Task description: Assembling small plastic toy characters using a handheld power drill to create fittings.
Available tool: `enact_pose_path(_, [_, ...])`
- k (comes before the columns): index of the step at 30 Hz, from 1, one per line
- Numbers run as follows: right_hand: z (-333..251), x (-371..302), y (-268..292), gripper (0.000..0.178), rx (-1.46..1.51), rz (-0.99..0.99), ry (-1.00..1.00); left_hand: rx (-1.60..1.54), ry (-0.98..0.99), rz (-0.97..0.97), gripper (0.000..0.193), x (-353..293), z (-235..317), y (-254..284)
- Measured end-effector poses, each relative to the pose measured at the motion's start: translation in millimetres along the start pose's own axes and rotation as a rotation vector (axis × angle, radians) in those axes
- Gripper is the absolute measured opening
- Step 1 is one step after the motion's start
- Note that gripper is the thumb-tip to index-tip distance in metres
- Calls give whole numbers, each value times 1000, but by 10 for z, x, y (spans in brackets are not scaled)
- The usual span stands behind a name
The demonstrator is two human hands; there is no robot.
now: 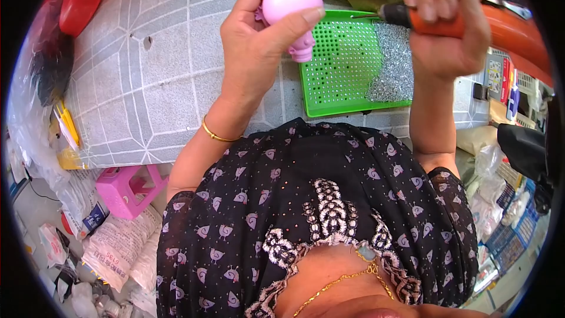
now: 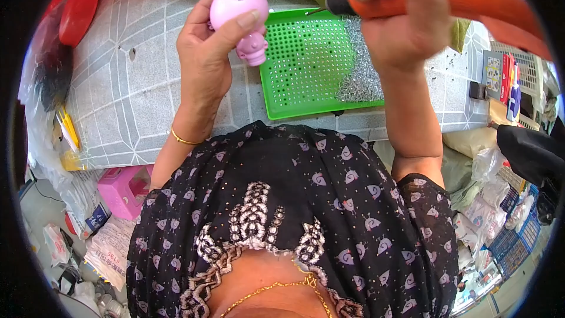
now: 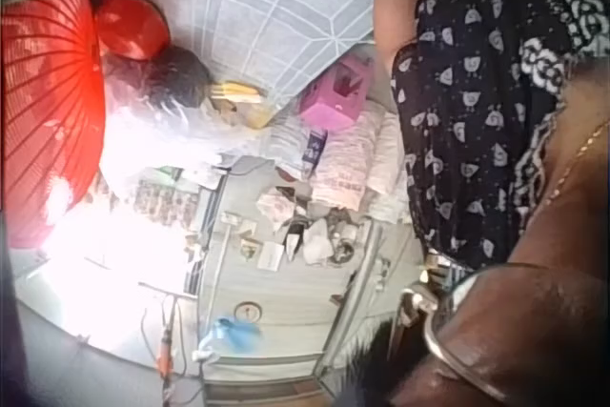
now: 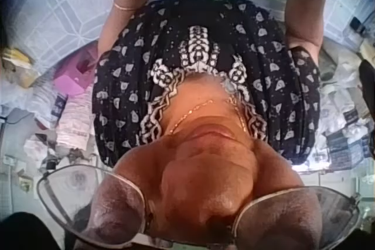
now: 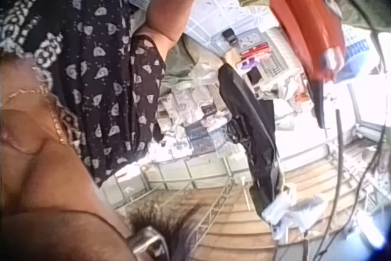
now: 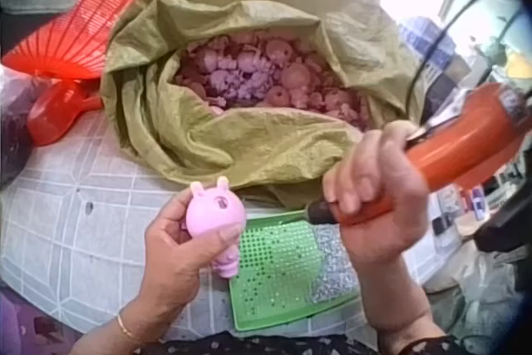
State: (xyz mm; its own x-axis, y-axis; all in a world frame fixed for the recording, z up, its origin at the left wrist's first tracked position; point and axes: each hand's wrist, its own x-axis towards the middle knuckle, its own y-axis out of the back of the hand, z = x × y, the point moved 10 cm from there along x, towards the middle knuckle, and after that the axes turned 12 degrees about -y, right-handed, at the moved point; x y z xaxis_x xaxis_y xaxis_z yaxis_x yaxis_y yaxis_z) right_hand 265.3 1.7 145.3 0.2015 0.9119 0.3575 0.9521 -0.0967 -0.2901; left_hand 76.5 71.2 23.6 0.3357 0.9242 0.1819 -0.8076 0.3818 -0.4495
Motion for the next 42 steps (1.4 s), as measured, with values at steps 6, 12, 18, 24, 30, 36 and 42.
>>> enact_pose_path(6, [-401,148,-246,18,209,-174,12,-18,27,-44,60,-79,-8,-99])
enact_pose_path(12, [-277,220,-617,16,193,-142,23,-4,34,-48,59,-94,24,-137])
enact_pose_path(18, [-170,61,-804,18,-19,297,77,-16,76,-4,58,-116,21,-39])
enact_pose_path(24, [-127,247,-691,15,70,15,64,-4,142,-40,58,-115,-7,-121])
enact_pose_path(30, [-88,343,-630,16,155,-228,48,-3,136,-47,56,-103,-4,-127])
enact_pose_path(36, [-78,342,-617,17,149,-237,59,-27,118,-51,54,-99,1,-125])
enact_pose_path(42, [-54,333,-631,17,161,-229,57,-15,107,-48,55,-98,11,-115])
